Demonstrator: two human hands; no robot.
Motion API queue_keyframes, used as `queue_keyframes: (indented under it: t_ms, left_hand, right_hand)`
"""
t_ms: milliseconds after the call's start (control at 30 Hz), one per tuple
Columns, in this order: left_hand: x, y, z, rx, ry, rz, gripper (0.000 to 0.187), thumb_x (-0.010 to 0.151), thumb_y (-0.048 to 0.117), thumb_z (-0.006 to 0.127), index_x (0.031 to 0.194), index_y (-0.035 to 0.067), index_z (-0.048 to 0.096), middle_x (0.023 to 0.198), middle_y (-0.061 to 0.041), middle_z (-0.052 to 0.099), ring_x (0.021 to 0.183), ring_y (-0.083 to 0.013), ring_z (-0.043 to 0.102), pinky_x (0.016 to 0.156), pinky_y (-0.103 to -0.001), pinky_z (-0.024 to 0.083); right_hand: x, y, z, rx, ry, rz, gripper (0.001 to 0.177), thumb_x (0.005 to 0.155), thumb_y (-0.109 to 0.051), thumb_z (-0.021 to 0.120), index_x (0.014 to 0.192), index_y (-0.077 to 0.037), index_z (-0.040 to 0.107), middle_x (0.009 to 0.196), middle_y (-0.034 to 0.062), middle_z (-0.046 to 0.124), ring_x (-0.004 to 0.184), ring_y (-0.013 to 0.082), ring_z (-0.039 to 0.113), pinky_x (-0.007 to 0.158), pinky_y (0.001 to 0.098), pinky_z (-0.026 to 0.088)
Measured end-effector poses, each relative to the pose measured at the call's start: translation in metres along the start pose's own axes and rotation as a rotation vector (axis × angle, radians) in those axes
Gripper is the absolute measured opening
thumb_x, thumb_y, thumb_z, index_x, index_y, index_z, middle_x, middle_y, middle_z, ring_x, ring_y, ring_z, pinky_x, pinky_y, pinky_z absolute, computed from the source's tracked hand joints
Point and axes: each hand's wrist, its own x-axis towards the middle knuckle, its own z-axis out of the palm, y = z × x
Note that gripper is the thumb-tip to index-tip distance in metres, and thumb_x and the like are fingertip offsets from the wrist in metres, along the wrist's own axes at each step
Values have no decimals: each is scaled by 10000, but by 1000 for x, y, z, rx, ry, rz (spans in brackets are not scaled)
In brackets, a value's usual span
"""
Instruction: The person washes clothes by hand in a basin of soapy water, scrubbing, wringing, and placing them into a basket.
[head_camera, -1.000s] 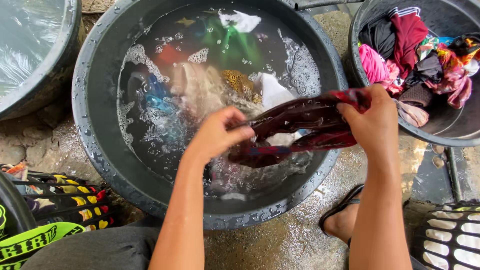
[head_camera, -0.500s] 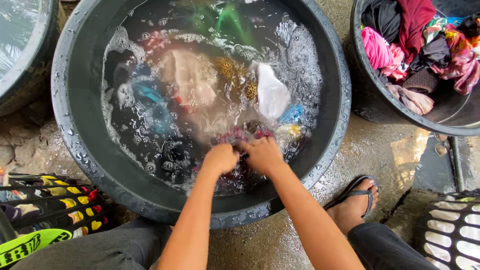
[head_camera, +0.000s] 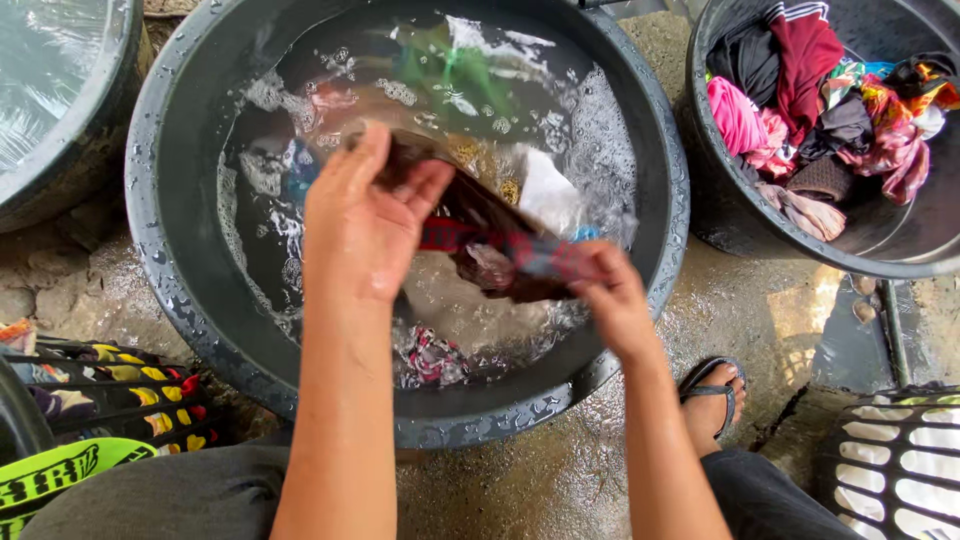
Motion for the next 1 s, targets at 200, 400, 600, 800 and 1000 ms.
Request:
queue_keyframes:
  t_ms: [200,400,600,800,1000]
  left_hand:
    - [39,-26,-91,86,293,68,135,925,-3,695,1016,13,597,915,-112,649,731,-246,634,799,-452,578]
    - [59,-56,-186,160,580,70,82,925,-33,702,942,-36,622,888,-119,661,693,-239,607,733,-420,561]
    - [17,-116,-190,1641,286,701,172,772,-2,717,930,60,693,909,-159,711,860,-342,677,779,-446,531]
    - [-36,-198,-202,2363,-380,-368,188,892,134,584,959,120,759,1020,-162,751,999,-352,726,912,-550,523]
    - [-13,-140,-111,2008,-341,-327,235,851,189,635,1005,57,753,1083,-203,728,1047,-404,682,910,-516,527]
  right_hand:
    - [0,-80,-43,-580,175,-171,150,860,-6,760,982,-26,675,1016,47,616,966,136,573,860,298,458]
    - [-4,-77,-65,-316,436,-247,152,901,103,731,938,-42,753,1022,28,663,987,139,610,880,297,481]
    - [27,11,-31,-1147,129,-216,227,683,-5,708,868,-125,761,1196,166,673,1104,398,609,967,470,473]
    - [22,81,62,-1680,-307,-284,605,736,-232,672,1330,-150,597,1377,283,556,1190,545,535,994,640,432]
    - [11,56,53,-1397,-404,151,436,894,-154,604,1330,-143,609,1295,129,650,1173,355,646,997,494,498]
